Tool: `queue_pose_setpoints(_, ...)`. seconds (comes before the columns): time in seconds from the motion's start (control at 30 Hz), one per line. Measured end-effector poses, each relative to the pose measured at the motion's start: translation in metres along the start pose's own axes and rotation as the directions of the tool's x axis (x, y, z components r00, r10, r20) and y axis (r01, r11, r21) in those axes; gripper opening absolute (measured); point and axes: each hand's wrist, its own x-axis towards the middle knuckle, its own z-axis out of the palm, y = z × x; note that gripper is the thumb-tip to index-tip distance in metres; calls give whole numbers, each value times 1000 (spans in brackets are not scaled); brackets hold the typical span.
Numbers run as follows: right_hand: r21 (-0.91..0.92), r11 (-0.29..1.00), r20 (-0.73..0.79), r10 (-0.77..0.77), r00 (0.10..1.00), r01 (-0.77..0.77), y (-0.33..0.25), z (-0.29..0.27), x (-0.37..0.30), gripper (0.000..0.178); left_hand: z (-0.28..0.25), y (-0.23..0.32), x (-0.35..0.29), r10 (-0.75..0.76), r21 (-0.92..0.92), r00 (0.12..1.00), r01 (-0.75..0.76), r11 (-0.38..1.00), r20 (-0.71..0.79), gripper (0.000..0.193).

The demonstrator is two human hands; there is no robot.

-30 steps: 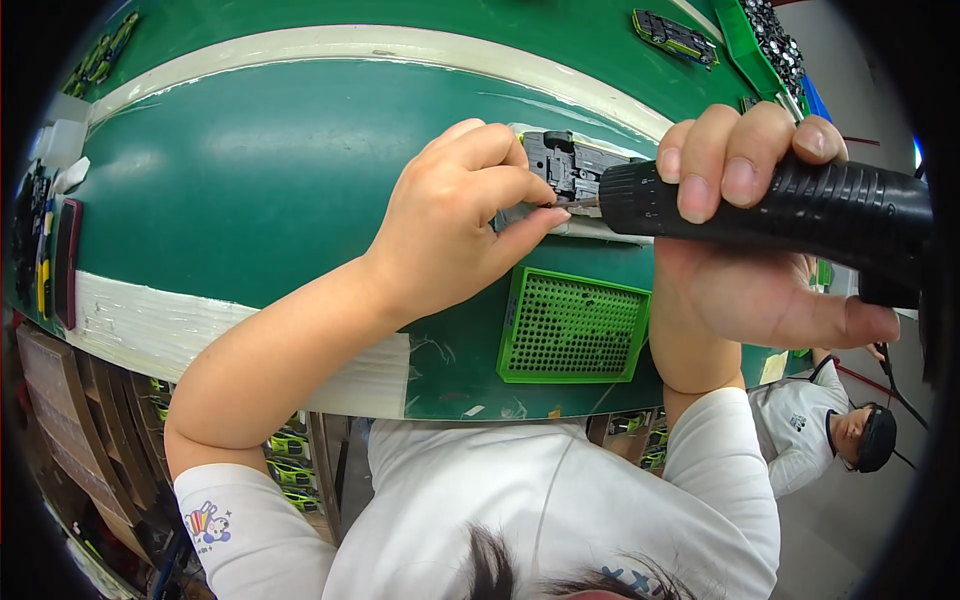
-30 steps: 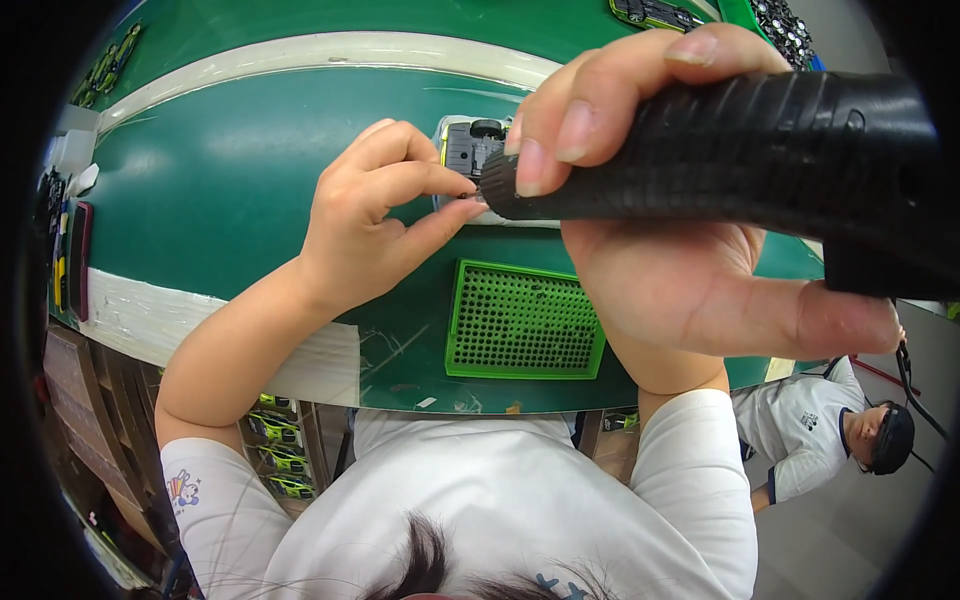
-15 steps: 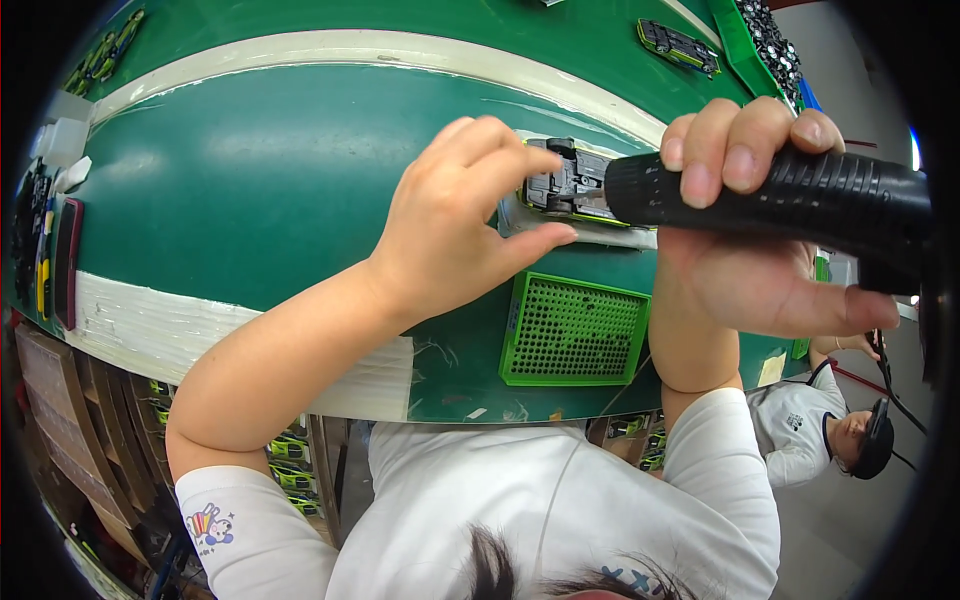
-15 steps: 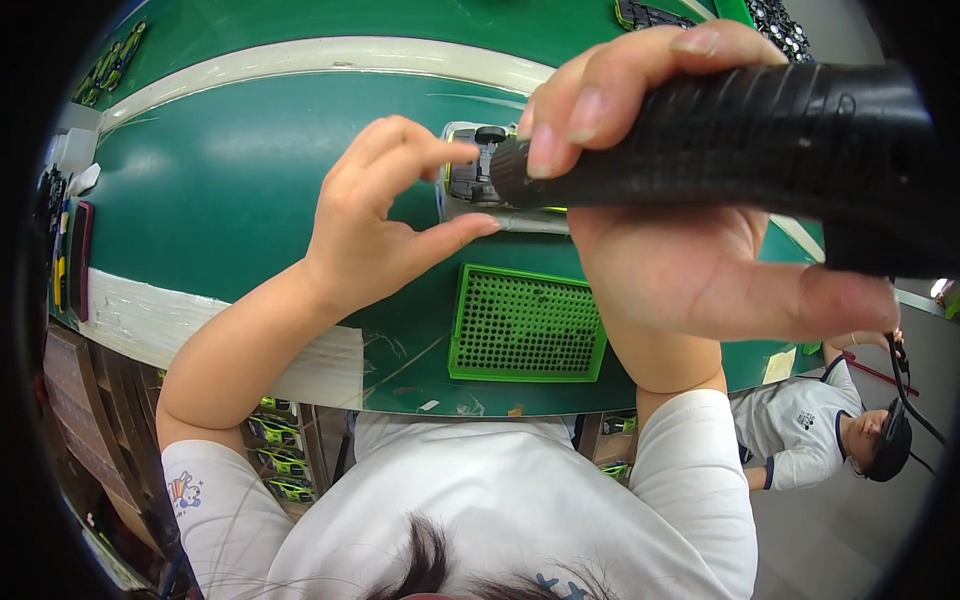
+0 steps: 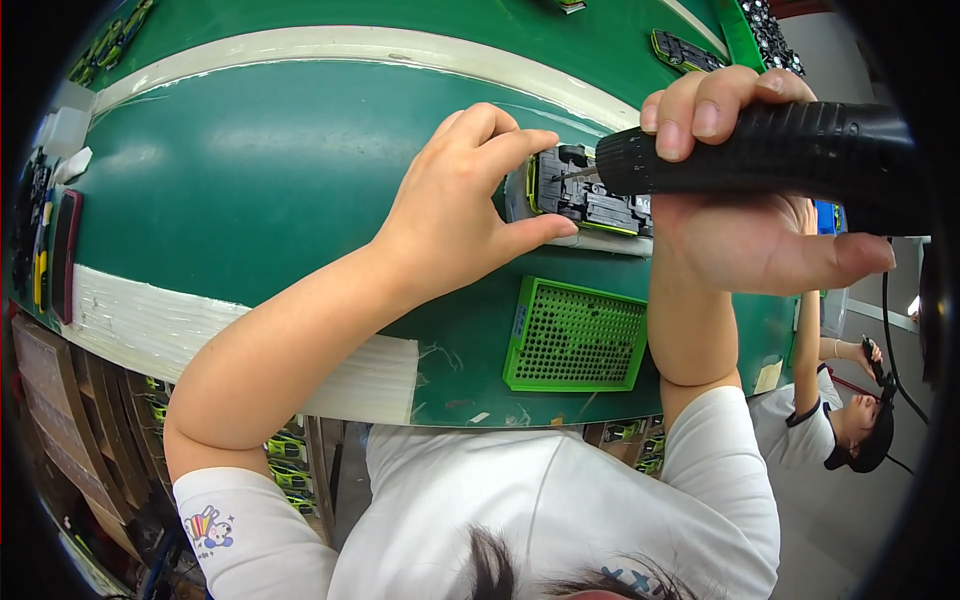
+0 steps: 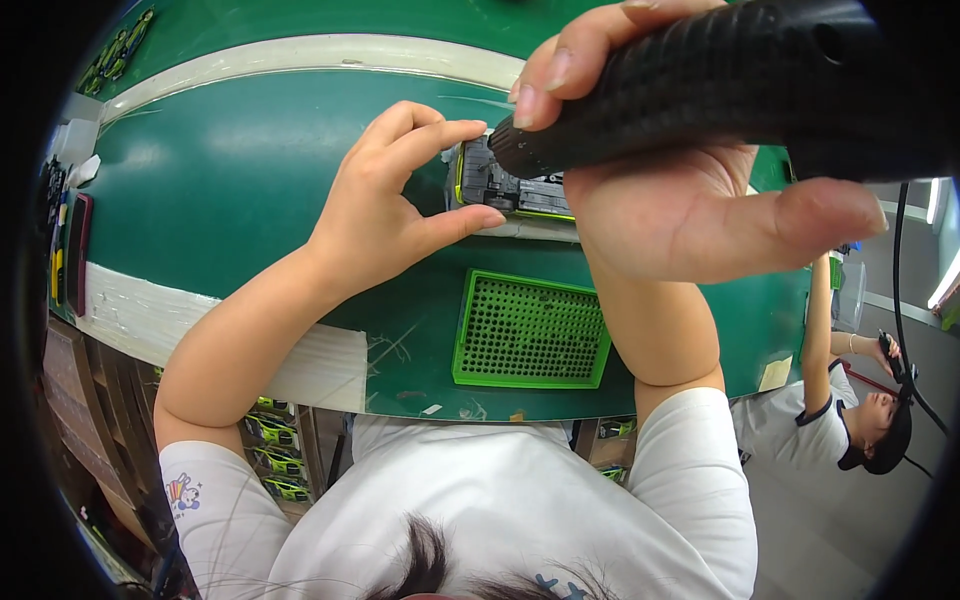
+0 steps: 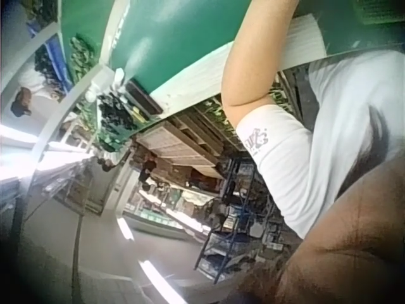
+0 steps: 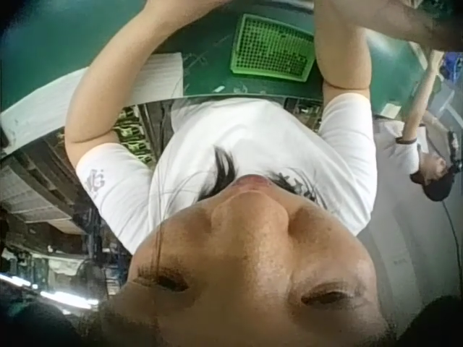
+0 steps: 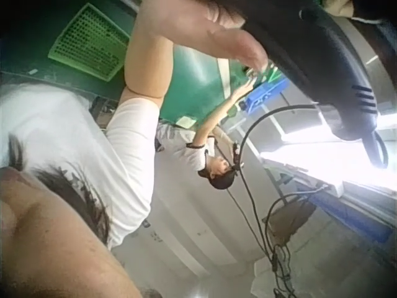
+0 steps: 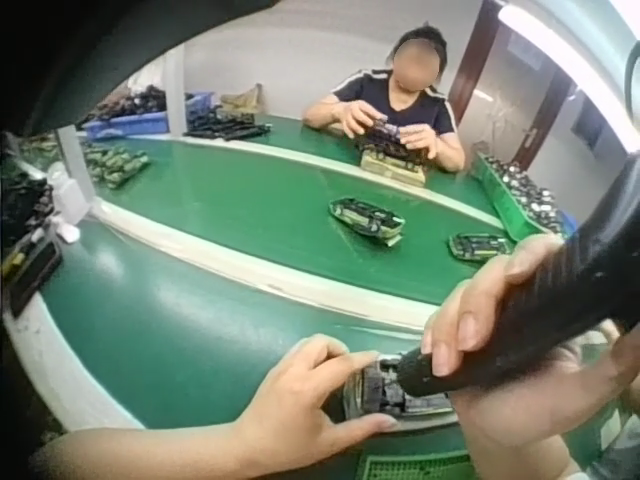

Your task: The person assembles a toy car by hand, attaching plastic components with screws using an electric screwdriver.

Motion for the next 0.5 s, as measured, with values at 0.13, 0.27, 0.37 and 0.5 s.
queue_pose_setpoints(0.13,55,998,39,-3,999,1,2,-6,-1,109,1,1,1,-5,-19,1000,5,1000,8,60)
queue_pose_setpoints(0.27,66,996,2,61,998,-61,5,8,0,110,1,1,1,-28,-56,999,30,998,34,59)
queue_pose_setpoints(0.37,-47,996,42,73,996,-71,1,13,5,109,0,1,2,-70,-60,995,74,995,71,58)
queue_pose_setpoints(0.5,36,993,147,104,984,-111,9,13,12,106,2,-2,4,-41,-87,997,47,995,65,57)
